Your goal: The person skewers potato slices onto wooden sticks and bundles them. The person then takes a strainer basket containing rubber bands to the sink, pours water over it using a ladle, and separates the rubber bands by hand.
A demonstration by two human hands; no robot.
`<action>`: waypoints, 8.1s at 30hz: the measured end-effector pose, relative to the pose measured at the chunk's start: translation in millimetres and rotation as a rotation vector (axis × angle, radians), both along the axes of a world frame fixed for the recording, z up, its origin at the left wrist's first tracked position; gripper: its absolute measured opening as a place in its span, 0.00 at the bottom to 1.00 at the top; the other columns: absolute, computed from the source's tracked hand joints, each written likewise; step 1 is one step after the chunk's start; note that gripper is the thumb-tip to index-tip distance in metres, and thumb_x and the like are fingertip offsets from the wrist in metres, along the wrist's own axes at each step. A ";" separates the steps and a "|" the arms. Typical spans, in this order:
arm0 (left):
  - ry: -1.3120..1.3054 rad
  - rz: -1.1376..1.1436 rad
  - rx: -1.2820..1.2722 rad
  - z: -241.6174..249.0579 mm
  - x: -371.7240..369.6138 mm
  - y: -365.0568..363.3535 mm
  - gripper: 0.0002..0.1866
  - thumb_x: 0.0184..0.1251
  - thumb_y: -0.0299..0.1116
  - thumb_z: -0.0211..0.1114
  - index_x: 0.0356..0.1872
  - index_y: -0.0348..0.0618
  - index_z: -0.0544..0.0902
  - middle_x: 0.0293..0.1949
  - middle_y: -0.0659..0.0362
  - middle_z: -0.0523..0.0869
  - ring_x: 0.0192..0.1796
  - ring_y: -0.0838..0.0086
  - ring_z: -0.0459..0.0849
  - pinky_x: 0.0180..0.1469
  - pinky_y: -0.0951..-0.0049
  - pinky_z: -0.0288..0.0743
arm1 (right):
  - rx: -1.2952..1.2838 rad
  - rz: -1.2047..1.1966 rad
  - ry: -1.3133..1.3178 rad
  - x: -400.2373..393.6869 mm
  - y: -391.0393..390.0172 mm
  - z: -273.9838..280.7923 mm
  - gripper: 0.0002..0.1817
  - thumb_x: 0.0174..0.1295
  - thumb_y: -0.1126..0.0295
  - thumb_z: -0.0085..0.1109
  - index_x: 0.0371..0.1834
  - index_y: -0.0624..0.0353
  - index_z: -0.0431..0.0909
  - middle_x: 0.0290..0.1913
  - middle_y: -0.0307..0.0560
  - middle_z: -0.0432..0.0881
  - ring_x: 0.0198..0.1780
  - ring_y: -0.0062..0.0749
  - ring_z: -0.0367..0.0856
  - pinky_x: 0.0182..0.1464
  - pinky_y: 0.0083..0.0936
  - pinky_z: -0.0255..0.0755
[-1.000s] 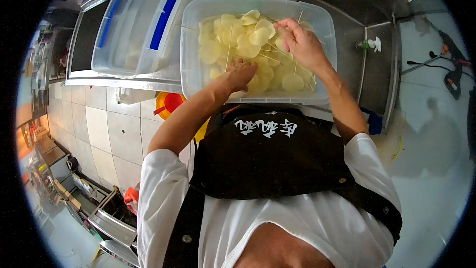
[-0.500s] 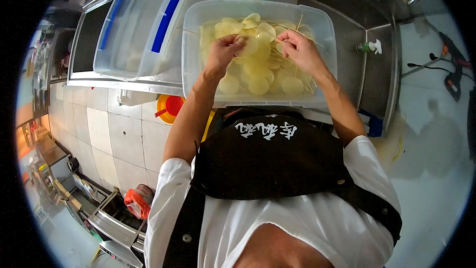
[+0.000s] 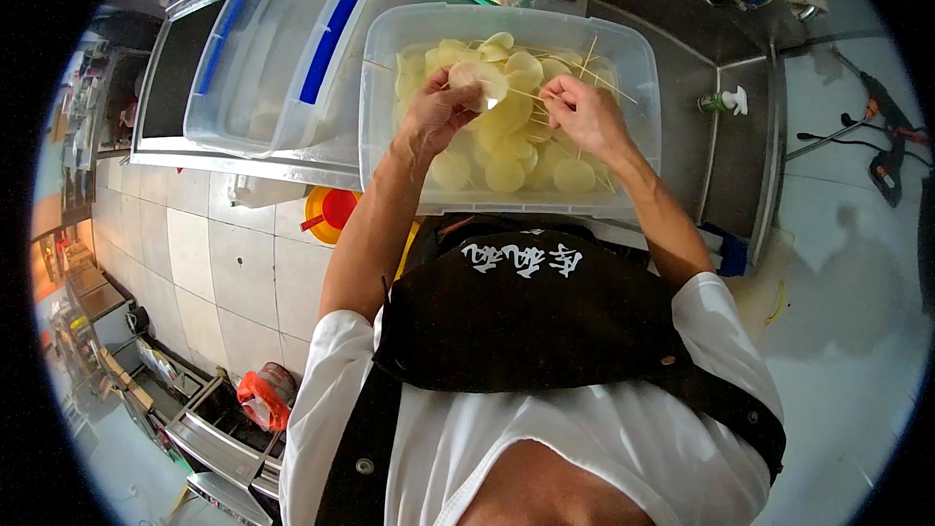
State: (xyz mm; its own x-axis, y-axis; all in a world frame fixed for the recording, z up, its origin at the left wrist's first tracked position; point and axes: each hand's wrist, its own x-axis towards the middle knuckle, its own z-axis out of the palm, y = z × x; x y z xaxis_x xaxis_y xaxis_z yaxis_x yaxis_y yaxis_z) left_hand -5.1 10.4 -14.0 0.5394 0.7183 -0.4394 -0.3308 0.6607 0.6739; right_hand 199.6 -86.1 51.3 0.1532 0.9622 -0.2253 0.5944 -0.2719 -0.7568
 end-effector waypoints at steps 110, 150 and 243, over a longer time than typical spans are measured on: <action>0.253 -0.205 0.346 11.6 5.7 -8.9 0.11 0.61 0.30 0.65 0.42 0.39 0.77 0.33 0.61 0.82 0.33 0.76 0.80 0.38 0.76 0.76 | 0.266 0.117 -0.131 -19.1 4.1 -2.1 0.09 0.56 0.69 0.56 0.41 0.52 0.73 0.31 0.42 0.84 0.32 0.40 0.83 0.33 0.35 0.74; 0.208 -0.176 0.154 16.4 3.7 -8.7 0.11 0.62 0.25 0.62 0.45 0.40 0.77 0.36 0.58 0.83 0.36 0.73 0.84 0.39 0.76 0.80 | 0.290 0.101 -0.203 -1.7 3.7 -1.7 0.07 0.54 0.68 0.55 0.37 0.51 0.74 0.29 0.42 0.84 0.30 0.41 0.82 0.31 0.34 0.74; 0.859 -0.644 0.950 23.8 -22.6 -1.8 0.15 0.64 0.35 0.59 0.49 0.39 0.79 0.41 0.53 0.84 0.44 0.67 0.82 0.48 0.70 0.74 | 0.528 -0.921 -0.467 152.3 -250.0 6.4 0.12 0.64 0.69 0.56 0.50 0.51 0.79 0.45 0.41 0.83 0.43 0.25 0.80 0.47 0.22 0.72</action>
